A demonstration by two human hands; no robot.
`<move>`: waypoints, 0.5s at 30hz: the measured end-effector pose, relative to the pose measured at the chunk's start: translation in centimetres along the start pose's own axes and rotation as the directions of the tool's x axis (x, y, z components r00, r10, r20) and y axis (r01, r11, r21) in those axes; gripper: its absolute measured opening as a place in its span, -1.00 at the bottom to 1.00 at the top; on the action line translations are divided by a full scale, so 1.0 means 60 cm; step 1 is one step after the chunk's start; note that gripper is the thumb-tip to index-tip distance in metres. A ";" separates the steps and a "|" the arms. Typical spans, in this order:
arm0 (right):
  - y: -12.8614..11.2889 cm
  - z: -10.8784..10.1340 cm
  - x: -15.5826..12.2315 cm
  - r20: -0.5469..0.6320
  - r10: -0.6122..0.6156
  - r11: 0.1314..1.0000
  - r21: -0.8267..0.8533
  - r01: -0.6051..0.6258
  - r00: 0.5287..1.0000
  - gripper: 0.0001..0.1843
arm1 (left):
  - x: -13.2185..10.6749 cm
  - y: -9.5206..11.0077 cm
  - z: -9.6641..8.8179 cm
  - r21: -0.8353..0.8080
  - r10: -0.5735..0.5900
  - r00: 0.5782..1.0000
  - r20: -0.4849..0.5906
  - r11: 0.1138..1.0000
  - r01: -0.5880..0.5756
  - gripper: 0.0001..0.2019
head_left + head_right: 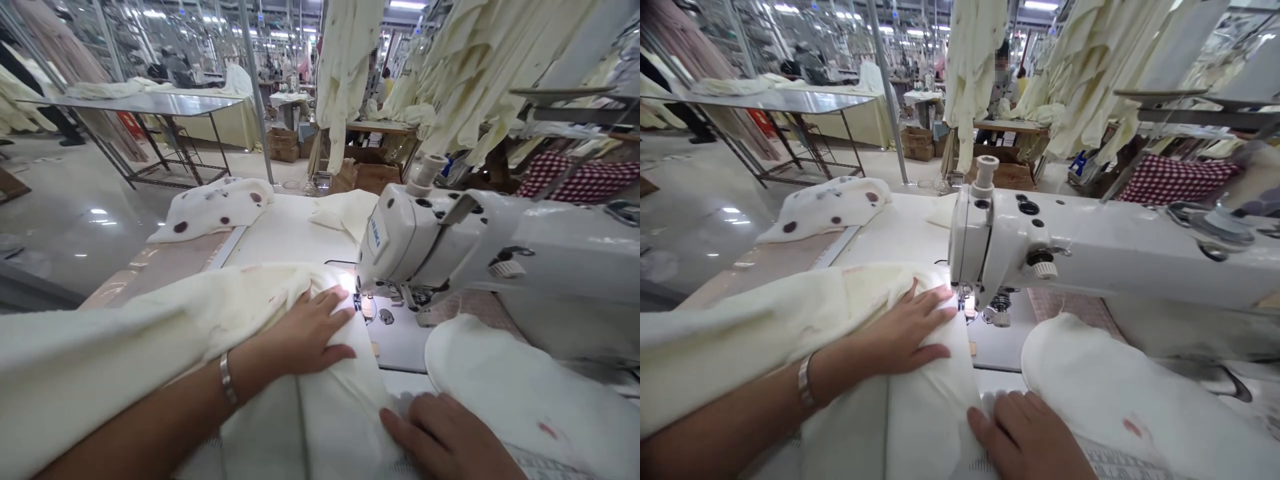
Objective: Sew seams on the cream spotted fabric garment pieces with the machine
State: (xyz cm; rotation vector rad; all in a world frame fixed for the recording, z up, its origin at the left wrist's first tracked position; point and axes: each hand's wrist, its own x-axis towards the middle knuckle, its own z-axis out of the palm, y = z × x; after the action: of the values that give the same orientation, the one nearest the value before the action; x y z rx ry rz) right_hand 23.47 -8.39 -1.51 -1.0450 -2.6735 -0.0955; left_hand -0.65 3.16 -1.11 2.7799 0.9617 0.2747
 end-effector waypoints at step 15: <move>0.092 0.056 0.124 -0.048 0.080 0.997 -0.009 -0.081 0.996 -0.74 | 0.125 -0.167 -0.023 0.124 0.085 0.996 -0.026 0.989 -0.081 -0.56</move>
State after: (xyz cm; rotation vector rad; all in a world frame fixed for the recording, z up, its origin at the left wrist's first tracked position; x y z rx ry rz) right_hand 21.18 1.12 -2.94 -1.1378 -2.5881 -0.1182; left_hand -1.10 15.75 -1.28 2.9406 0.9004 0.2812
